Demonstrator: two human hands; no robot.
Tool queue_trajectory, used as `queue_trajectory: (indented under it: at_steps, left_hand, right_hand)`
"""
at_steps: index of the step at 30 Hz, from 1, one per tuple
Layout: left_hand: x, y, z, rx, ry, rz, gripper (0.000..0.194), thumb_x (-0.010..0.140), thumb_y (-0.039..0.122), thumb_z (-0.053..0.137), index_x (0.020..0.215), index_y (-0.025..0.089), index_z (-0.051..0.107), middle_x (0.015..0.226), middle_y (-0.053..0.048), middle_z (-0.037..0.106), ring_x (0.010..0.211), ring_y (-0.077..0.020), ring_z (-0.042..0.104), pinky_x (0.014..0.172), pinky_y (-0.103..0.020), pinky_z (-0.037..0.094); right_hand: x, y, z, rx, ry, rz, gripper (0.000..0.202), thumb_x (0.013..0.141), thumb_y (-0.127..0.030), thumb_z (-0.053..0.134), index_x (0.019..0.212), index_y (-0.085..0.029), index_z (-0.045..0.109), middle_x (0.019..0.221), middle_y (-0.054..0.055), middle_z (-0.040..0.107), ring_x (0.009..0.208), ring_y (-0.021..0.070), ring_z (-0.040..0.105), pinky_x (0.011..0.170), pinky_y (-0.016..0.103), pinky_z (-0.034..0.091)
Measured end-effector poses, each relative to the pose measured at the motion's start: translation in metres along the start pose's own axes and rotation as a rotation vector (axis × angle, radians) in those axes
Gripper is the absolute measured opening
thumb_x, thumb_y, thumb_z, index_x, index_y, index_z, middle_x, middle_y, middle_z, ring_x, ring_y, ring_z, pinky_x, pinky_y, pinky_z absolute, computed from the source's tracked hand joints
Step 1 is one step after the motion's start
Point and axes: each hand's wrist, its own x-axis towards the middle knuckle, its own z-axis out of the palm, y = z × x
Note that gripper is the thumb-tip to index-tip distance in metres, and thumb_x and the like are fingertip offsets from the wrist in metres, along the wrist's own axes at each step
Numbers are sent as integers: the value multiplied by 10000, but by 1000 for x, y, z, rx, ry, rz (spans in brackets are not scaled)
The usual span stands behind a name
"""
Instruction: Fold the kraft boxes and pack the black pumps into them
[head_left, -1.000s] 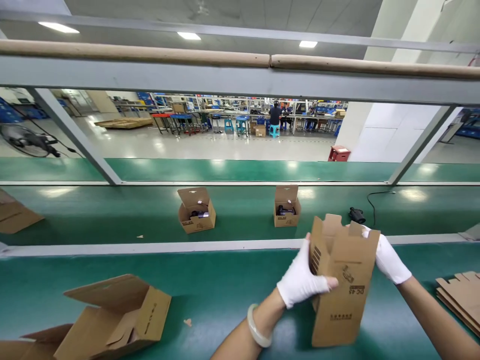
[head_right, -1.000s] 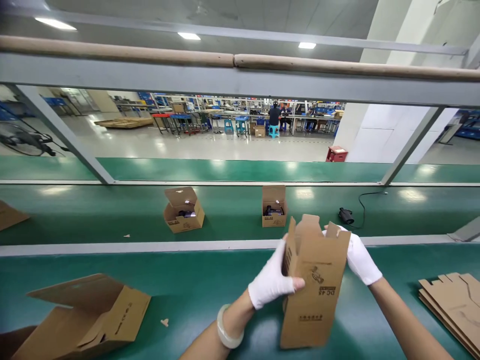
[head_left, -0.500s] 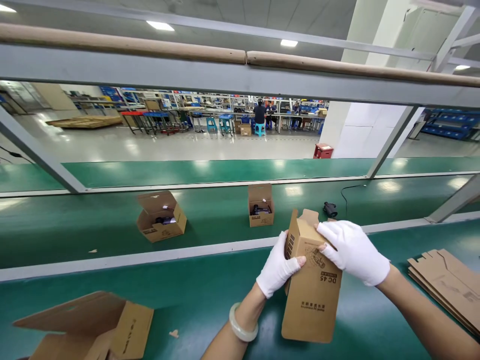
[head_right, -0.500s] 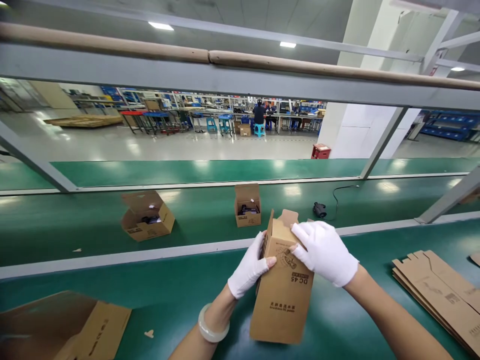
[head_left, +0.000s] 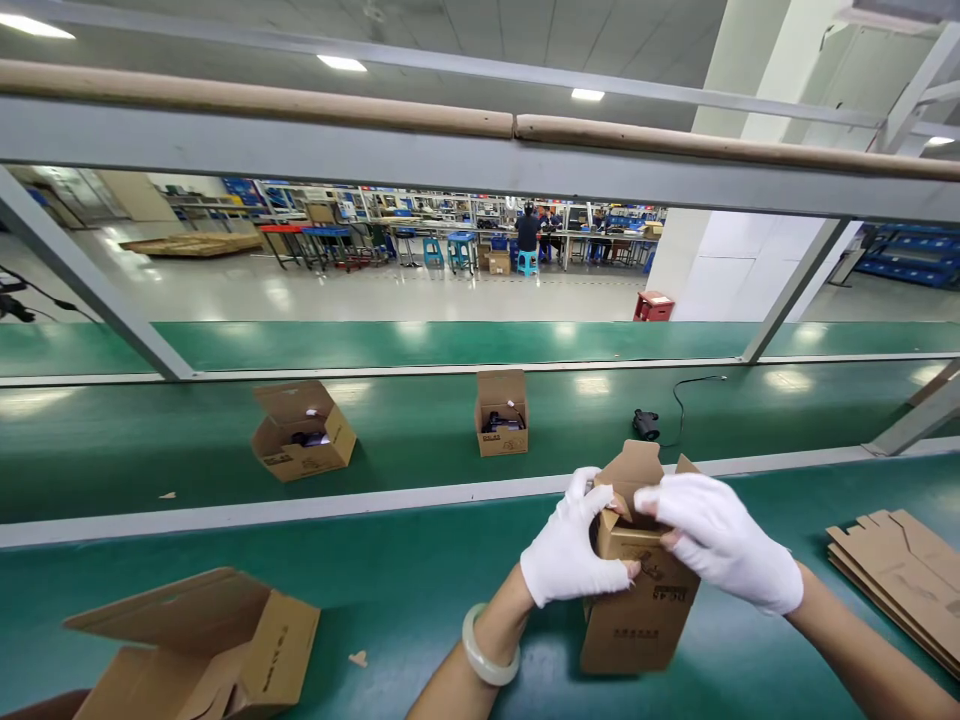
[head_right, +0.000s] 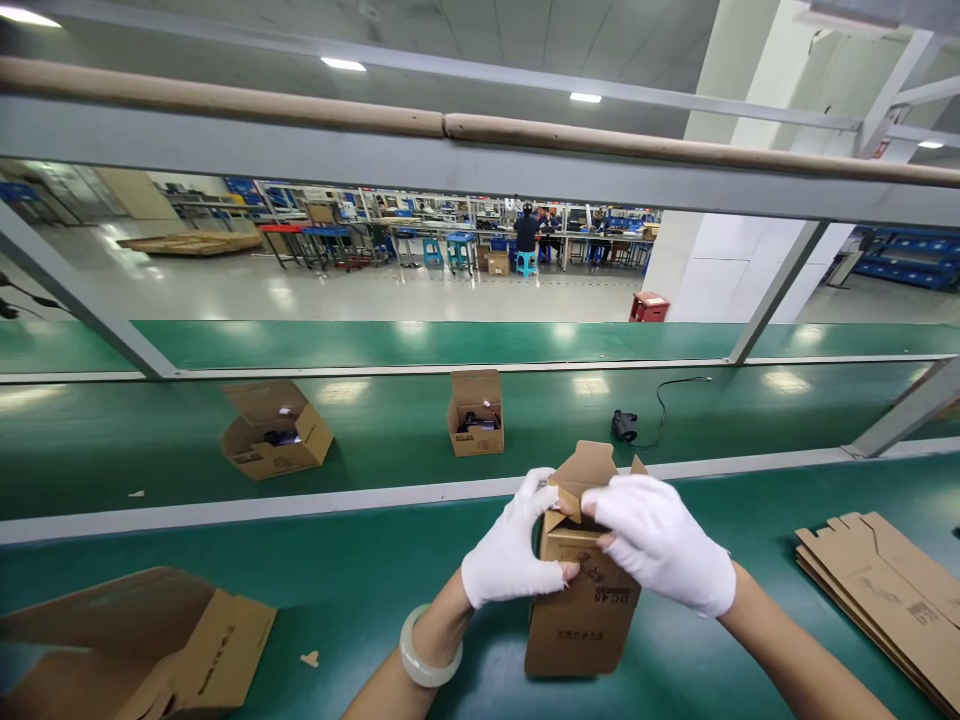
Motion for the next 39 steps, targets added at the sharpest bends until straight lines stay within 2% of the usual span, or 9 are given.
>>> queue_trajectory:
  at_steps: [3, 6, 10, 17, 20, 23, 28, 35, 39]
  left_hand:
    - [-1, 1, -2, 15, 37, 17, 468, 542, 351, 799, 918, 214, 558, 1215, -105, 367, 1178, -324, 411, 928, -429, 423]
    - [-3, 2, 0, 4, 14, 111, 483, 547, 355, 791, 929, 209, 535, 1352, -133, 299, 1254, -354, 358, 960, -432, 395]
    - [-6, 6, 8, 72, -17, 197, 472, 564, 326, 762, 929, 206, 487, 1461, -152, 197, 1301, -377, 310, 1022, -486, 323]
    - [-8, 10, 13, 30, 37, 390, 465, 586, 329, 703, 933, 217, 415, 1183, -112, 449, 1049, -279, 466, 892, -442, 409]
    - [-8, 9, 15, 19, 23, 426, 469, 602, 362, 688, 943, 224, 398, 1037, -81, 501, 915, -243, 459, 788, -399, 416]
    - [-9, 10, 18, 33, -15, 457, 452, 601, 366, 674, 933, 227, 401, 966, -63, 512, 877, -235, 432, 742, -375, 399]
    - [-10, 12, 19, -23, -20, 452, 424, 620, 355, 672, 940, 223, 425, 928, -52, 497, 861, -221, 430, 750, -363, 399]
    - [-9, 10, 14, -116, -34, 324, 402, 618, 345, 709, 905, 205, 465, 971, -62, 504, 890, -227, 466, 809, -371, 407]
    - [-1, -4, 2, -344, 219, 102, 402, 652, 382, 727, 929, 189, 507, 1102, -79, 505, 1010, -248, 506, 903, -369, 407]
  right_hand:
    - [-8, 14, -1, 157, 299, 386, 339, 967, -310, 387, 1278, -236, 498, 1269, 92, 552, 1197, 238, 487, 1038, 442, 363]
    - [-12, 20, 2, 720, 54, 696, 445, 974, -431, 354, 1365, -226, 411, 1370, 96, 467, 1264, 248, 424, 1082, 457, 325]
    - [-13, 13, 16, 1419, -261, 771, 508, 899, -446, 542, 1320, -177, 446, 1294, 133, 529, 1131, 285, 543, 970, 456, 445]
    - [-15, 28, 11, 1533, -345, 651, 615, 757, -422, 699, 1281, -163, 509, 1278, 124, 538, 1195, 288, 485, 1016, 428, 373]
    - [-2, 31, -14, 1282, -551, 542, 637, 777, -440, 657, 1331, -179, 483, 1343, 108, 486, 1247, 285, 433, 1032, 401, 349]
    - [18, 18, -31, 763, -749, 468, 528, 764, -437, 667, 1231, -212, 567, 1197, 67, 597, 1045, 273, 574, 879, 344, 446]
    - [35, -15, -26, 326, -814, 436, 354, 748, -435, 662, 1024, -229, 581, 797, 1, 656, 674, 214, 617, 535, 240, 380]
    - [23, -25, -17, -60, -572, 412, 439, 789, -341, 611, 1198, -226, 503, 745, 10, 654, 641, 238, 623, 529, 266, 378]
    - [12, -34, -36, -156, -126, 295, 405, 877, -292, 506, 1256, -153, 477, 1042, 108, 642, 934, 252, 608, 792, 362, 466]
